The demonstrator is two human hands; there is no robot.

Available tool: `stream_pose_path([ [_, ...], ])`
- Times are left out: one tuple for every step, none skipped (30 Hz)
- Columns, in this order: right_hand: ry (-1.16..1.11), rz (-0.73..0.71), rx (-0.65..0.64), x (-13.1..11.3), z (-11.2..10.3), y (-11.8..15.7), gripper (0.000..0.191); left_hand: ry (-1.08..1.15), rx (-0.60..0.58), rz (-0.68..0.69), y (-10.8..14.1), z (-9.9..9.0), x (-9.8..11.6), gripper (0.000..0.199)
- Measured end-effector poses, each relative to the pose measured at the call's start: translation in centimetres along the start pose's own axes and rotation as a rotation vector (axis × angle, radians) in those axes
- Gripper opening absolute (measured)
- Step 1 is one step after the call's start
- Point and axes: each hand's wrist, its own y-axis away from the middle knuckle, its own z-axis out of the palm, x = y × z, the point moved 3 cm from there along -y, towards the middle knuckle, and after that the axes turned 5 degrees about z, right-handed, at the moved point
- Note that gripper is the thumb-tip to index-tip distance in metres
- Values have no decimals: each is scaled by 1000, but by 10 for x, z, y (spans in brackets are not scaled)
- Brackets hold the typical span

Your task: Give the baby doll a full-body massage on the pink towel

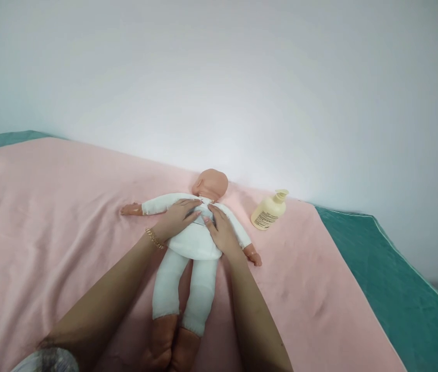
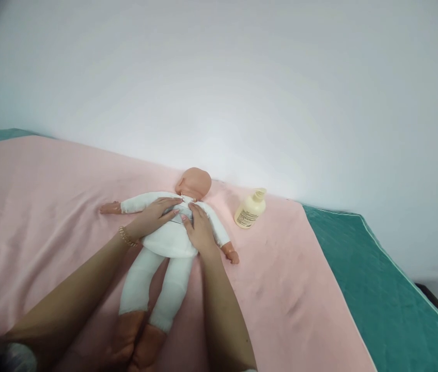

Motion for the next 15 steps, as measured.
stream_pose_path([
  [-5, -8, 3, -2, -2, 1, 52, 3, -1, 4, 0, -2, 1, 49],
  [-7, -18, 10, -4, -5, 2, 52, 2, -2, 10, 0, -5, 3, 49],
  [-1, -28, 18, -8, -9, 3, 52, -2, -4, 17, 1, -10, 6, 49],
  [13, -36, 26, -12, -14, 5, 50, -9, -7, 28, 2, -16, 10, 49],
  [34, -40, 33, -18, -20, 7, 47, -16, -12, 38, 3, -24, 14, 48],
  [61, -40, 32, -26, -26, 10, 43, -21, -19, 46, 5, -33, 20, 46],
  [88, -36, 21, -33, -33, 13, 37, -17, -31, 55, 7, -42, 27, 43],
  [110, -29, -4, -42, -39, 18, 31, -4, -58, 45, 10, -51, 34, 40],
  [124, -23, -50, -50, -45, 22, 28, 17, -103, 40, 13, -59, 41, 37],
  [131, -20, -113, -58, -49, 27, 27, 42, -180, 58, 17, -65, 49, 35],
  [137, -23, -185, -66, -52, 33, 27, 63, -257, 82, 20, -69, 57, 33],
  [153, -25, -257, -72, -53, 39, 28, 83, -329, 109, 24, -72, 64, 31],
  [169, -26, -316, -76, -53, 44, 28, 103, -393, 136, 27, -73, 69, 30],
  [186, -25, -356, -79, -53, 49, 29, 120, -444, 155, 30, -72, 73, 30],
  [193, -20, -362, -80, -52, 52, 30, 135, -485, 166, 32, -70, 76, 30],
])
